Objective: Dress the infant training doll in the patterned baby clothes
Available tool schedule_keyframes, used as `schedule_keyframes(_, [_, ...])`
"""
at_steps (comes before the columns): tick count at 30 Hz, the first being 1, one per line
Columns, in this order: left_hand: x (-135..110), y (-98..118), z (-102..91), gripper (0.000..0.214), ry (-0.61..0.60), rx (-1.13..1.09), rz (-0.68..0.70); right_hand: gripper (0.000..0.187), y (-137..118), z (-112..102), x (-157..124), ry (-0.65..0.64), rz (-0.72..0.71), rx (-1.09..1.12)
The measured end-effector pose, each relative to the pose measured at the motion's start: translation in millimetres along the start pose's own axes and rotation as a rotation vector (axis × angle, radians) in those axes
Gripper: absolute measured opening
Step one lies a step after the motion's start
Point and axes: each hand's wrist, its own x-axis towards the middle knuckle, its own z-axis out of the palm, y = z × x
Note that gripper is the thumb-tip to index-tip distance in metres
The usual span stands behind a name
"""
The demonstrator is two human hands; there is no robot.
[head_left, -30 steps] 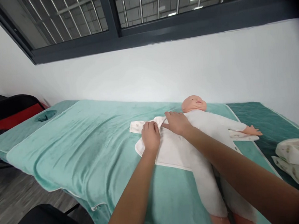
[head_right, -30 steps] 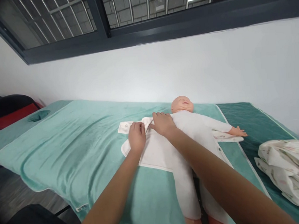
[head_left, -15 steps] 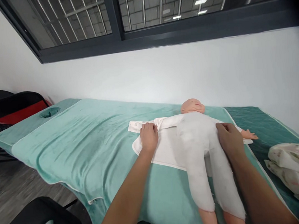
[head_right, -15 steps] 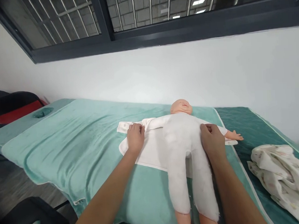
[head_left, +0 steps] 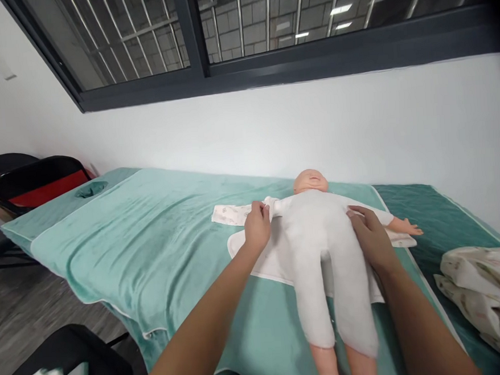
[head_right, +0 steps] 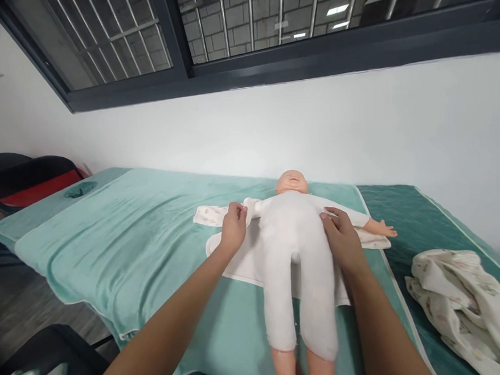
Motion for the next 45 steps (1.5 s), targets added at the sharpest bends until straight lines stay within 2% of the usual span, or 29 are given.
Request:
schedule_keyframes(2, [7.4, 12.1, 3.8, 0.016, -0.004, -0.054, -0.058, 0.054, 0.3, 4.0, -0.8, -0.056, -0.073, 0.044])
schedule_keyframes(5, [19.4, 26.0, 8.9, 0.015, -0.003, -0.075, -0.078, 0.062, 2.5, 12.1, -3.8, -0.205, -0.153, 0.123])
schedule_keyframes(10, [33.7, 39.1, 4.7, 0.015, -0.01, -0.089, -0.076, 0.071, 8.6, 24.5, -9.1, -0.458, -0.177, 0.101])
schedule_keyframes(16, [36.9, 62.1, -6.3, 0.011, -0.05, -0.101, -0.065, 0.07, 11.1, 29.5, -9.3, -0.536, -0.243, 0.025])
schedule_keyframes(18, [33.6, 77.4, -6.8, 0.01, -0.137, -0.207, -0.092, 0.07, 10.5, 30.8, -9.3, -0.536, -0.254, 0.011])
schedule_keyframes(20, [25.7, 94.4, -8.4, 0.009, -0.301, -0.3, -0.094, 0.071, 9.9, 32.0, -9.6, -0.533, -0.259, 0.006])
schedule_keyframes(22, [11.5, 108.5, -13.5, 0.011, -0.431, -0.297, -0.026, 0.072, 9.6, 32.7, -10.0, -0.531, -0.255, 0.018])
schedule_keyframes(24, [-9.3, 114.5, -22.5, 0.016, -0.427, -0.246, 0.112, 0.072, 9.6, 32.8, -10.4, -0.527, -0.238, 0.038])
schedule_keyframes(27, [-46.6, 99.8, -38.6, 0.02, -0.287, -0.186, 0.3, 0.072, 10.2, 32.3, -10.5, -0.518, -0.223, 0.058])
schedule_keyframes(30, [-77.4, 57.9, -49.6, 0.02, -0.025, -0.063, 0.376, 0.075, 10.2, 31.7, -10.6, -0.506, -0.199, 0.049])
schedule_keyframes(32, [-89.1, 24.7, -52.6, 0.029, 0.152, -0.02, 0.254, 0.076, 9.8, 31.4, -10.9, -0.498, -0.19, 0.04])
schedule_keyframes(33, [-92.2, 9.8, -53.1, 0.037, 0.189, -0.035, 0.16, 0.076, 9.6, 31.2, -11.0, -0.496, -0.19, 0.035])
schedule_keyframes(35, [-94.0, -12.0, -53.3, 0.05, 0.14, -0.121, -0.024, 0.076, 9.5, 31.0, -11.3, -0.489, -0.193, 0.027])
schedule_keyframes(38, [-90.6, -19.5, -53.4, 0.047, -0.002, -0.269, -0.139, 0.077, 9.4, 30.9, -12.0, -0.486, -0.182, 0.025])
schedule_keyframes(42, [-88.5, -0.6, -55.0, 0.019, -0.009, -0.268, -0.133, 0.076, 7.8, 30.6, -13.6, -0.481, -0.166, 0.038])
schedule_keyframes(45, [-97.0, 12.1, -57.0, 0.009, -0.045, -0.169, 0.059, 0.076, 6.4, 30.3, -14.5, -0.475, -0.17, 0.038])
